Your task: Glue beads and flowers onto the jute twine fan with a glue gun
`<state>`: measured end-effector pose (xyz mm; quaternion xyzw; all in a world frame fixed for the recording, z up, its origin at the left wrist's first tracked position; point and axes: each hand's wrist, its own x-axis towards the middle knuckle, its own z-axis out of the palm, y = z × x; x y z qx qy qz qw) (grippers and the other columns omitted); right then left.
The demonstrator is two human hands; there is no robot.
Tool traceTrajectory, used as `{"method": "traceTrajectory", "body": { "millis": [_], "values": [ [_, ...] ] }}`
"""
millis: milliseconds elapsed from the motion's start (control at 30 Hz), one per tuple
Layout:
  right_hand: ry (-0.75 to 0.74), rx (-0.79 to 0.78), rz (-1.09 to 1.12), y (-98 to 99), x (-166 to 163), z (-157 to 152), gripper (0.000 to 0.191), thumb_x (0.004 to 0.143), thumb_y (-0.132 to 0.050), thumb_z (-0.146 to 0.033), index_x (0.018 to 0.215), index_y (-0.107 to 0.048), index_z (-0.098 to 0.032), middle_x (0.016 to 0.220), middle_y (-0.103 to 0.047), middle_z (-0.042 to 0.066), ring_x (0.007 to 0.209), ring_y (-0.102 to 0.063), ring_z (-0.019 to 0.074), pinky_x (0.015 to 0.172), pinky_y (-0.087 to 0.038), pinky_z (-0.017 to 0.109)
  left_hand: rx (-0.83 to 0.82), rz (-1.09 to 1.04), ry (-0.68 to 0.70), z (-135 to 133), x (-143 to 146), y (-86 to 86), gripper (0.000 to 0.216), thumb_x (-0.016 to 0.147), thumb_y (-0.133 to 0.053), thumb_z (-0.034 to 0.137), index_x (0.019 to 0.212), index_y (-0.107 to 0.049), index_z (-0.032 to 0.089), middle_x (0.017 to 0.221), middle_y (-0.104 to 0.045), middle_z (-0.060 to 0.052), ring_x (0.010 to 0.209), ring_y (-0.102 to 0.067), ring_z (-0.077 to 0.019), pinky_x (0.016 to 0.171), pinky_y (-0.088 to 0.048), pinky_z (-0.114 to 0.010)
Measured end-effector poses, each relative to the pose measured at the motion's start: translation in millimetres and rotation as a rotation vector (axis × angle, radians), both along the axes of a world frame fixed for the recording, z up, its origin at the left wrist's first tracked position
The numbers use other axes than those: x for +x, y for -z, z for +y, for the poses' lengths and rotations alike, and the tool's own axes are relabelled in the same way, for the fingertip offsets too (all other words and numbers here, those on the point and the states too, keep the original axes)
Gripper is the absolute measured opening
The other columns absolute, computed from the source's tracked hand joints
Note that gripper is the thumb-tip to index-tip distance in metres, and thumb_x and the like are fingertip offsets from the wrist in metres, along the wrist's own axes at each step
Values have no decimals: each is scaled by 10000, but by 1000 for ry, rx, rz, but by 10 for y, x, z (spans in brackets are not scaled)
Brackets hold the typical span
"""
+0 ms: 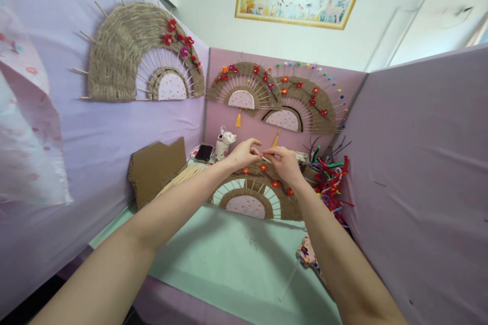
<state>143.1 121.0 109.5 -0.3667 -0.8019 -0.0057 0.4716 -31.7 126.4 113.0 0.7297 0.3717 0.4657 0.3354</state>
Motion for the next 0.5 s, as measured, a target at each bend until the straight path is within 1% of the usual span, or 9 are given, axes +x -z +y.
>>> {"method": "traceTrajectory", "body": {
  "millis": [133,200,233,267,333,400,433,500],
  "values": [
    [-22,-16,38,14,0,-13,150,813,-613,-253,882,-744,-279,902,-730,34,880,-647,217,828,-459,356,-7,11,0,4,8,4,471,668,-636,64,1111,-497,139,715,-673,3,707,-635,-133,655,-465,-240],
    [-32,-20,72,8,23,-24,196,819,-603,-254,969,-729,-260,945,-729,41,889,-653,208,840,-466,351,-8,22,-13,-26,-1,-32,485,677,-644,75,1133,-493,139,805,-689,-33,777,-648,-155,716,-488,-280],
    [-33,-20,94,-3,48,-27,226,821,-598,-257,1013,-717,-248,955,-727,44,885,-656,203,840,-472,348,15,29,-26,-63,-14,-63,496,679,-655,87,1144,-495,142,883,-693,-60,841,-651,-169,763,-493,-303],
    [-29,-20,119,-20,86,-27,255,823,-593,-262,1051,-703,-235,963,-726,48,879,-658,200,837,-478,345,61,38,-51,-119,-32,-99,506,680,-670,103,1154,-499,147,976,-685,-86,921,-643,-184,824,-488,-326],
    [-3,-17,174,-67,202,-12,296,831,-581,-281,1100,-679,-209,982,-720,59,878,-658,200,828,-487,344,226,59,-141,-292,-75,-165,493,701,-680,143,1165,-515,162,1150,-634,-109,1081,-587,-204,954,-435,-356],
    [43,-17,222,-111,367,31,308,844,-566,-305,1106,-670,-184,1011,-712,76,895,-653,207,833,-485,351,426,57,-280,-528,-110,-169,396,772,-616,167,1159,-535,178,1224,-595,-93,1158,-534,-199,1026,-376,-358],
    [67,-23,233,-123,461,66,303,850,-562,-314,1095,-671,-173,1016,-710,83,902,-650,211,841,-481,355,503,37,-337,-654,-118,-130,337,814,-561,169,1150,-543,189,1216,-596,-78,1156,-529,-188,1020,-382,-348],
    [114,-54,228,-111,652,164,280,866,-558,-324,1061,-671,-158,1012,-704,91,904,-644,214,853,-476,367,583,-3,-403,-881,-108,49,255,861,-484,175,1103,-560,204,1147,-615,-65,1105,-548,-176,975,-419,-337]
  ]
}}
